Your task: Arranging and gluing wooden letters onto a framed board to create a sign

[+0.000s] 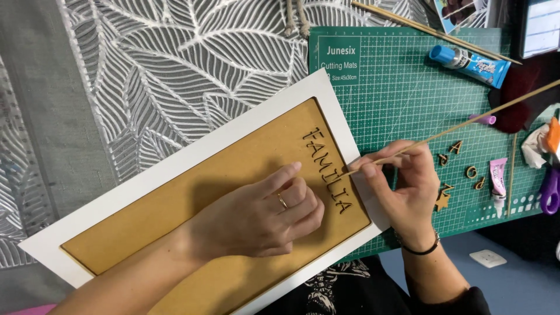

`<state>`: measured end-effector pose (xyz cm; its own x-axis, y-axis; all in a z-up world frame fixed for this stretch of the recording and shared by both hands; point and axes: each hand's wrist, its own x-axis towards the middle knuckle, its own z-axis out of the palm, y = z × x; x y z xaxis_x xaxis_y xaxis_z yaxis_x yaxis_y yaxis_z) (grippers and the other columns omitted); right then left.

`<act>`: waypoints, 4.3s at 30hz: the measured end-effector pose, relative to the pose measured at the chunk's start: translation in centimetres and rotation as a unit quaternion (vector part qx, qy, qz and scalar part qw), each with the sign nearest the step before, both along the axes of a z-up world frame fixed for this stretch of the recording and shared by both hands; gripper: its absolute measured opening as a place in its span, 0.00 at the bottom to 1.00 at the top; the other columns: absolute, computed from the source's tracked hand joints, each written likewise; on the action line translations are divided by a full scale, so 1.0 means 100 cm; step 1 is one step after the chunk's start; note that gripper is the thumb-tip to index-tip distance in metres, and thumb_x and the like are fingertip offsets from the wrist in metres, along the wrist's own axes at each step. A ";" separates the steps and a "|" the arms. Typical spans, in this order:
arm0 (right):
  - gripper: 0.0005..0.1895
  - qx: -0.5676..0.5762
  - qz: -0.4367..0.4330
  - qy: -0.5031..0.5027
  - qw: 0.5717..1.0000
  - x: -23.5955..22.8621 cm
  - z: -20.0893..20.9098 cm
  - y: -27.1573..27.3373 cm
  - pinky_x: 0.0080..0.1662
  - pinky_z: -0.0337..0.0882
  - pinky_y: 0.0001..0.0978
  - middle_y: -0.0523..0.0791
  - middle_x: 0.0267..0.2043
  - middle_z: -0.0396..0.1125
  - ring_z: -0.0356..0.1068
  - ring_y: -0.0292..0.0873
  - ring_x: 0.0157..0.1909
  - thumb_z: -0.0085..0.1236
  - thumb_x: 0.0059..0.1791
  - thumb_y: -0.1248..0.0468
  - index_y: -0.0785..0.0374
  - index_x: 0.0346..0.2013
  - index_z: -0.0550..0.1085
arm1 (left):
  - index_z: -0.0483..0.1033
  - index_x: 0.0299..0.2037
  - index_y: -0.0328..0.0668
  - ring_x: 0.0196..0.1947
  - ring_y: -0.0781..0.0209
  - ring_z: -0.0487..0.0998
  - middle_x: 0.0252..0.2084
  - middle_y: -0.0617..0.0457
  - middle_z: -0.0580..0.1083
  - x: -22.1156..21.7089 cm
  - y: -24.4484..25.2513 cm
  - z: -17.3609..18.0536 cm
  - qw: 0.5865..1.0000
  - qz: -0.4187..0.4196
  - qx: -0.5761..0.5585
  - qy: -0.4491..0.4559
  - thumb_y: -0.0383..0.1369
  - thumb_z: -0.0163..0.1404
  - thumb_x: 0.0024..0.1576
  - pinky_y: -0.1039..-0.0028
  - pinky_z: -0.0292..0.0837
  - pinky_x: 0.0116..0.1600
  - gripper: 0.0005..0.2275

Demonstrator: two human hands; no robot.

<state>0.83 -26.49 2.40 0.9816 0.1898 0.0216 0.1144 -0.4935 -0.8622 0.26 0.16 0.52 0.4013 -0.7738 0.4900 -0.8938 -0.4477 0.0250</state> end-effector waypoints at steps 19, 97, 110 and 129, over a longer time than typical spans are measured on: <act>0.11 0.116 -0.042 -0.007 0.992 -0.011 0.000 -0.019 0.45 0.80 0.28 0.43 0.41 0.62 0.77 0.44 0.41 0.55 0.57 0.68 0.58 0.47 0.61 | 0.72 0.44 0.41 0.42 0.53 0.68 0.38 0.50 0.70 -0.001 -0.001 -0.004 0.999 0.001 0.019 0.028 0.43 0.42 0.56 0.57 0.70 0.66 0.16; 0.09 -0.296 -0.061 -0.371 0.878 -0.063 0.008 -0.298 0.47 0.79 0.40 0.56 0.45 0.78 0.80 0.53 0.46 0.59 0.59 0.73 0.75 0.35 0.77 | 0.81 0.38 0.43 0.18 0.55 0.63 0.22 0.54 0.70 -0.213 -0.039 -0.029 0.942 0.259 -0.147 0.152 0.21 0.45 0.45 0.65 0.61 0.28 0.15; 0.08 -0.085 -0.204 -0.321 0.921 -0.059 -0.006 -0.301 0.47 0.81 0.36 0.60 0.42 0.75 0.79 0.54 0.47 0.63 0.58 0.78 0.74 0.40 0.71 | 0.82 0.46 0.51 0.35 0.57 0.73 0.41 0.58 0.74 -0.230 -0.052 -0.025 0.940 0.303 -0.130 0.089 0.29 0.50 0.57 0.55 0.77 0.53 0.10; 0.10 0.206 -0.160 -0.132 0.956 -0.154 -0.001 -0.293 0.46 0.76 0.24 0.41 0.38 0.65 0.68 0.35 0.38 0.46 0.66 0.56 0.60 0.52 0.67 | 0.74 0.64 0.30 0.53 0.40 0.76 0.57 0.39 0.74 -0.076 0.073 0.053 0.908 0.394 0.125 0.071 0.42 0.55 0.65 0.55 0.74 0.56 0.24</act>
